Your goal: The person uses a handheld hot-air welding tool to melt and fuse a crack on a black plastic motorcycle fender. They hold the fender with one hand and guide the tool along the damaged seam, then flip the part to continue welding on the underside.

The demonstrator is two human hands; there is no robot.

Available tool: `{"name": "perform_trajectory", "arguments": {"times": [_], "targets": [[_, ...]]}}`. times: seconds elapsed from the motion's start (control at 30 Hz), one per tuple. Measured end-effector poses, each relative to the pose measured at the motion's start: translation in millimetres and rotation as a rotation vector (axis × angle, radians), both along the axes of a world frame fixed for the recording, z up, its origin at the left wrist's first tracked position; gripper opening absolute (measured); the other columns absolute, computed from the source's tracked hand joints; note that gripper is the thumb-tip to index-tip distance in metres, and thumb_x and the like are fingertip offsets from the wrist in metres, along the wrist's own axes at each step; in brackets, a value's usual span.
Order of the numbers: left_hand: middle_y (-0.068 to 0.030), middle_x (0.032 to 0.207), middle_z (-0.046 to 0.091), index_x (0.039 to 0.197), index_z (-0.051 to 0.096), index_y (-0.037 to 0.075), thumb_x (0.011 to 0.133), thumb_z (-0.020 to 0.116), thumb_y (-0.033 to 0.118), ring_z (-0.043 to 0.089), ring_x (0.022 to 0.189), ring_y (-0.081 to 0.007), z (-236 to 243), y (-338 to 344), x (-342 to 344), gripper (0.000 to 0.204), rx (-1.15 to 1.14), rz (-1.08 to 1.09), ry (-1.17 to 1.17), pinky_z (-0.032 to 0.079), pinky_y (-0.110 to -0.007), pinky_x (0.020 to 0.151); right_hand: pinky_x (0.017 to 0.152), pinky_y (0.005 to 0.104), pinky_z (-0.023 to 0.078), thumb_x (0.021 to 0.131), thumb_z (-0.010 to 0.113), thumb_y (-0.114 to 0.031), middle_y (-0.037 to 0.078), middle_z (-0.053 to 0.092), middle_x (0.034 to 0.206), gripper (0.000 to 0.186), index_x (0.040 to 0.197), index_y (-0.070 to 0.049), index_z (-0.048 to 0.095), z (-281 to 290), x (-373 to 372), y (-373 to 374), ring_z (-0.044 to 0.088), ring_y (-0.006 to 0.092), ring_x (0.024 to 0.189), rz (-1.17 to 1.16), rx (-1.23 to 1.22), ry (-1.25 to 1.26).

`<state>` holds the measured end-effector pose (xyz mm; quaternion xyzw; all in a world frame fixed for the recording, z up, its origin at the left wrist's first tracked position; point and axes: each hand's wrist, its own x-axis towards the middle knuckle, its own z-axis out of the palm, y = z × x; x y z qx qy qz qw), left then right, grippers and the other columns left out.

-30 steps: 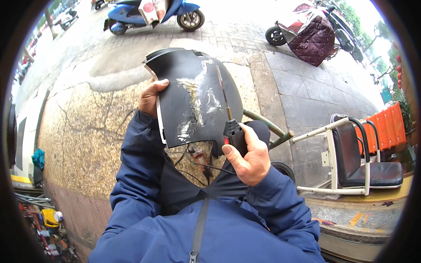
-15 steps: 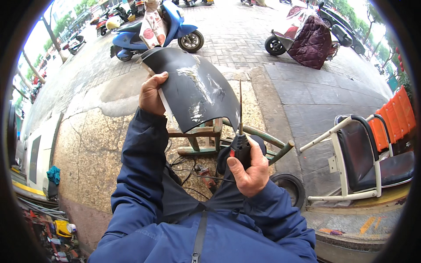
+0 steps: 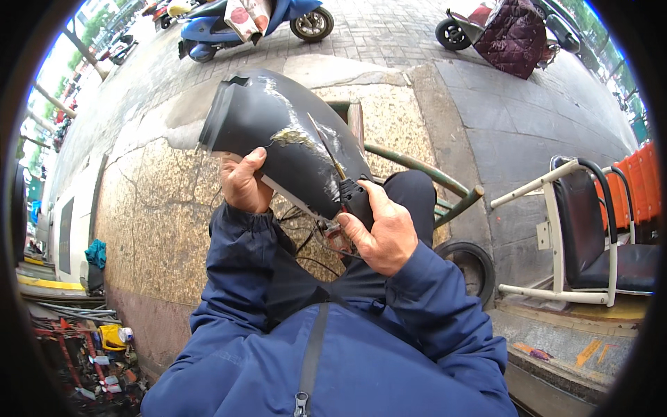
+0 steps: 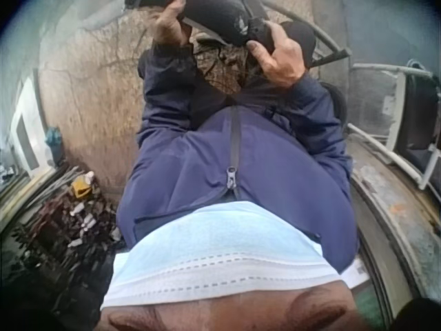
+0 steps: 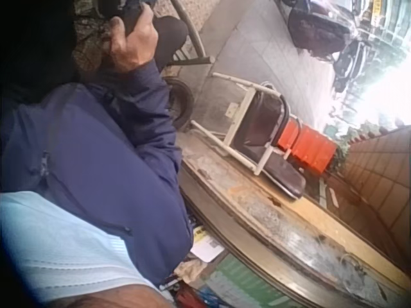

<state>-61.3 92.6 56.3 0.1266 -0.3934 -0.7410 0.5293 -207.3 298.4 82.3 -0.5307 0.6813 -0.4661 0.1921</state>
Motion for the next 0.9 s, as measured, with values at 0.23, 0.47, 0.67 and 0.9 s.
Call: {"name": "perform_trajectory", "arguments": {"times": [0.23, 0.47, 0.67, 0.9], "targets": [[-0.0122, 0.113, 0.067, 0.129, 0.058, 0.003, 0.086, 0.058, -0.009, 0.069, 0.098, -0.0275, -20, 15, 5, 0.045, 0.018, 0.005, -0.011, 0.059, -0.045, 0.091, 0.085, 0.0362, 0.054, 0.091, 0.074, -0.016, 0.022, 0.071, 0.1, 0.05, 0.132, 0.004, 0.052, -23, -6, 5, 0.072, 0.0339, 0.093, 0.024, 0.002, 0.073], [-0.0138, 0.118, 0.066, 0.133, 0.055, 0.001, 0.086, 0.058, -0.01, 0.069, 0.1, -0.0286, -10, 20, -3, 0.048, -0.014, -0.037, -0.058, 0.059, -0.045, 0.091, 0.083, 0.0408, 0.054, 0.089, 0.076, -0.02, 0.027, 0.069, 0.103, 0.054, 0.131, 0.006, 0.052, -39, -10, 10, 0.07, 0.0405, 0.095, 0.02, 0.036, -0.041], [-0.016, 0.12, 0.065, 0.135, 0.053, 0.001, 0.086, 0.058, -0.01, 0.069, 0.103, -0.0302, -11, 22, -8, 0.051, -0.034, -0.037, -0.1, 0.058, -0.045, 0.093, 0.087, 0.043, 0.054, 0.089, 0.077, -0.024, 0.03, 0.067, 0.109, 0.058, 0.131, 0.007, 0.052, -48, -14, 11, 0.068, 0.0443, 0.1, 0.023, 0.022, -0.038], [-0.0107, 0.114, 0.066, 0.131, 0.057, 0.002, 0.085, 0.056, -0.014, 0.067, 0.097, -0.0214, -7, 22, -9, 0.049, -0.031, -0.049, -0.1, 0.056, -0.038, 0.091, 0.091, 0.0424, 0.054, 0.089, 0.076, -0.025, 0.031, 0.066, 0.112, 0.059, 0.133, 0.007, 0.052, -52, -8, 11, 0.067, 0.0449, 0.104, 0.02, 0.001, -0.04]]}}
